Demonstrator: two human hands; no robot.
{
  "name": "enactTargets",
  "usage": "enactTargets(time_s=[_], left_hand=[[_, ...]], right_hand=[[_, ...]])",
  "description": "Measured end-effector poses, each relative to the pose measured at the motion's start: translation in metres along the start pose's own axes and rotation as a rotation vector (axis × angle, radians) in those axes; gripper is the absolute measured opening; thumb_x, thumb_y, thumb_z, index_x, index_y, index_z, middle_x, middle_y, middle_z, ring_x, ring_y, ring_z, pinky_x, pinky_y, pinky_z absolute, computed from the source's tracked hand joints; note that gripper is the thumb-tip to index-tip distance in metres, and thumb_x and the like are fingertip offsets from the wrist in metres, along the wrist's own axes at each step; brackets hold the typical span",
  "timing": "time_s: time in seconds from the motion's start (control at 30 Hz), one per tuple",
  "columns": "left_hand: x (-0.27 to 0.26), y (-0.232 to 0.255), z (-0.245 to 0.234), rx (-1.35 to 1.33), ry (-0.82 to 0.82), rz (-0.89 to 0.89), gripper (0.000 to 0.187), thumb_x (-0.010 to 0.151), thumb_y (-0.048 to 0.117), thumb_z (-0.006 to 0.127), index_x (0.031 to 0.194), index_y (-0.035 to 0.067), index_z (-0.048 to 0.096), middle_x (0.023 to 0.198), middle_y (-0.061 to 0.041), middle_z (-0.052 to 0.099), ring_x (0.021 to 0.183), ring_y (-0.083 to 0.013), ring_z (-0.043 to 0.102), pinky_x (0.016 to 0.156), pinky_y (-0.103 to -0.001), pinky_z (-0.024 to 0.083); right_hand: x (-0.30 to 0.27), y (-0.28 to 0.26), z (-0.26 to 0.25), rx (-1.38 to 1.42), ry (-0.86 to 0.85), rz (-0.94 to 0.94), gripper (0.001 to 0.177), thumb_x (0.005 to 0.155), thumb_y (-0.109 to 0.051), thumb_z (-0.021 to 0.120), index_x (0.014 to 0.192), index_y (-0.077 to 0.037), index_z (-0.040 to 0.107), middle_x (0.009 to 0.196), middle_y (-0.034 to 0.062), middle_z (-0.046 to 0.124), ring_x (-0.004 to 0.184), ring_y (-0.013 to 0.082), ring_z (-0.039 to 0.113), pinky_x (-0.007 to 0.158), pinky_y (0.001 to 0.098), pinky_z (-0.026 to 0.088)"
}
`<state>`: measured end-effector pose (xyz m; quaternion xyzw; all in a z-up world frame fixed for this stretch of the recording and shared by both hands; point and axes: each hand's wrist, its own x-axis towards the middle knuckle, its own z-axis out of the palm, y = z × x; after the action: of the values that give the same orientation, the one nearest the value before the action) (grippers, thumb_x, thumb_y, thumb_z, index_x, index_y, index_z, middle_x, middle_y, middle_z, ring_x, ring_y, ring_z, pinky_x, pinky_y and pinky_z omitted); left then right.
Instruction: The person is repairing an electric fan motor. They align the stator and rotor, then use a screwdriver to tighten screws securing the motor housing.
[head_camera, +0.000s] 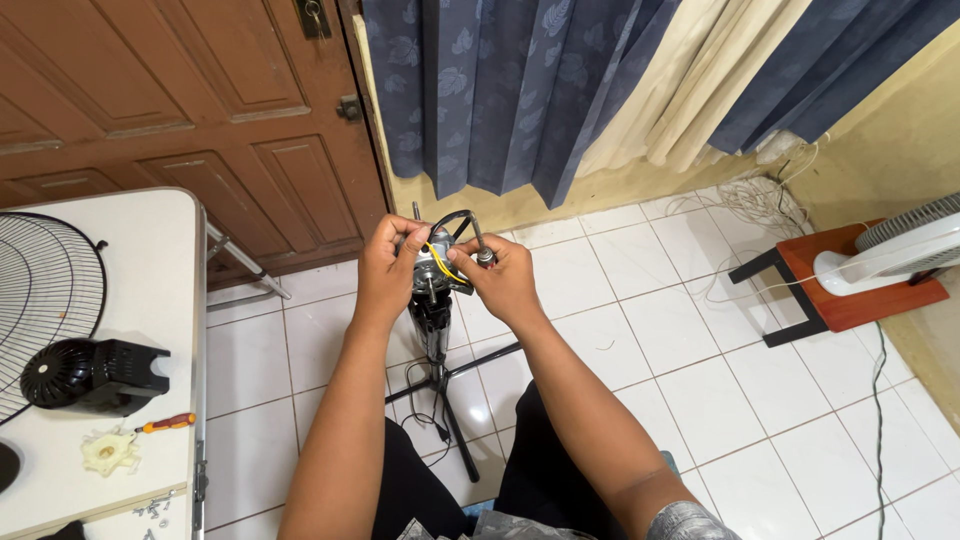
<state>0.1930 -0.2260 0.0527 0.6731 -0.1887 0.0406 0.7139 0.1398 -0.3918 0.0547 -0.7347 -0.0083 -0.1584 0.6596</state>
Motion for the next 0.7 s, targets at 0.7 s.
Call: enactTargets(time_s=[0.7], left_hand=[[-0.026,0.017,0.006,0.042,0.047,-0.004,0.021,0.103,0.023,0.064,0.101,0.003,0.062,0.101,-0.005,0.073,0.093,-0.0093,0.067,0.083,-0.025,0.054]], right_hand=[[-0.016,-0.012,-0.001,-0.055,-0.006,0.097,0.022,0.093,-0.016,0.075,0.111,-0.003,0.073,0.071,0.0001,0.066,0.048,0.0039,0.053,0.043,0.0219,0.042]])
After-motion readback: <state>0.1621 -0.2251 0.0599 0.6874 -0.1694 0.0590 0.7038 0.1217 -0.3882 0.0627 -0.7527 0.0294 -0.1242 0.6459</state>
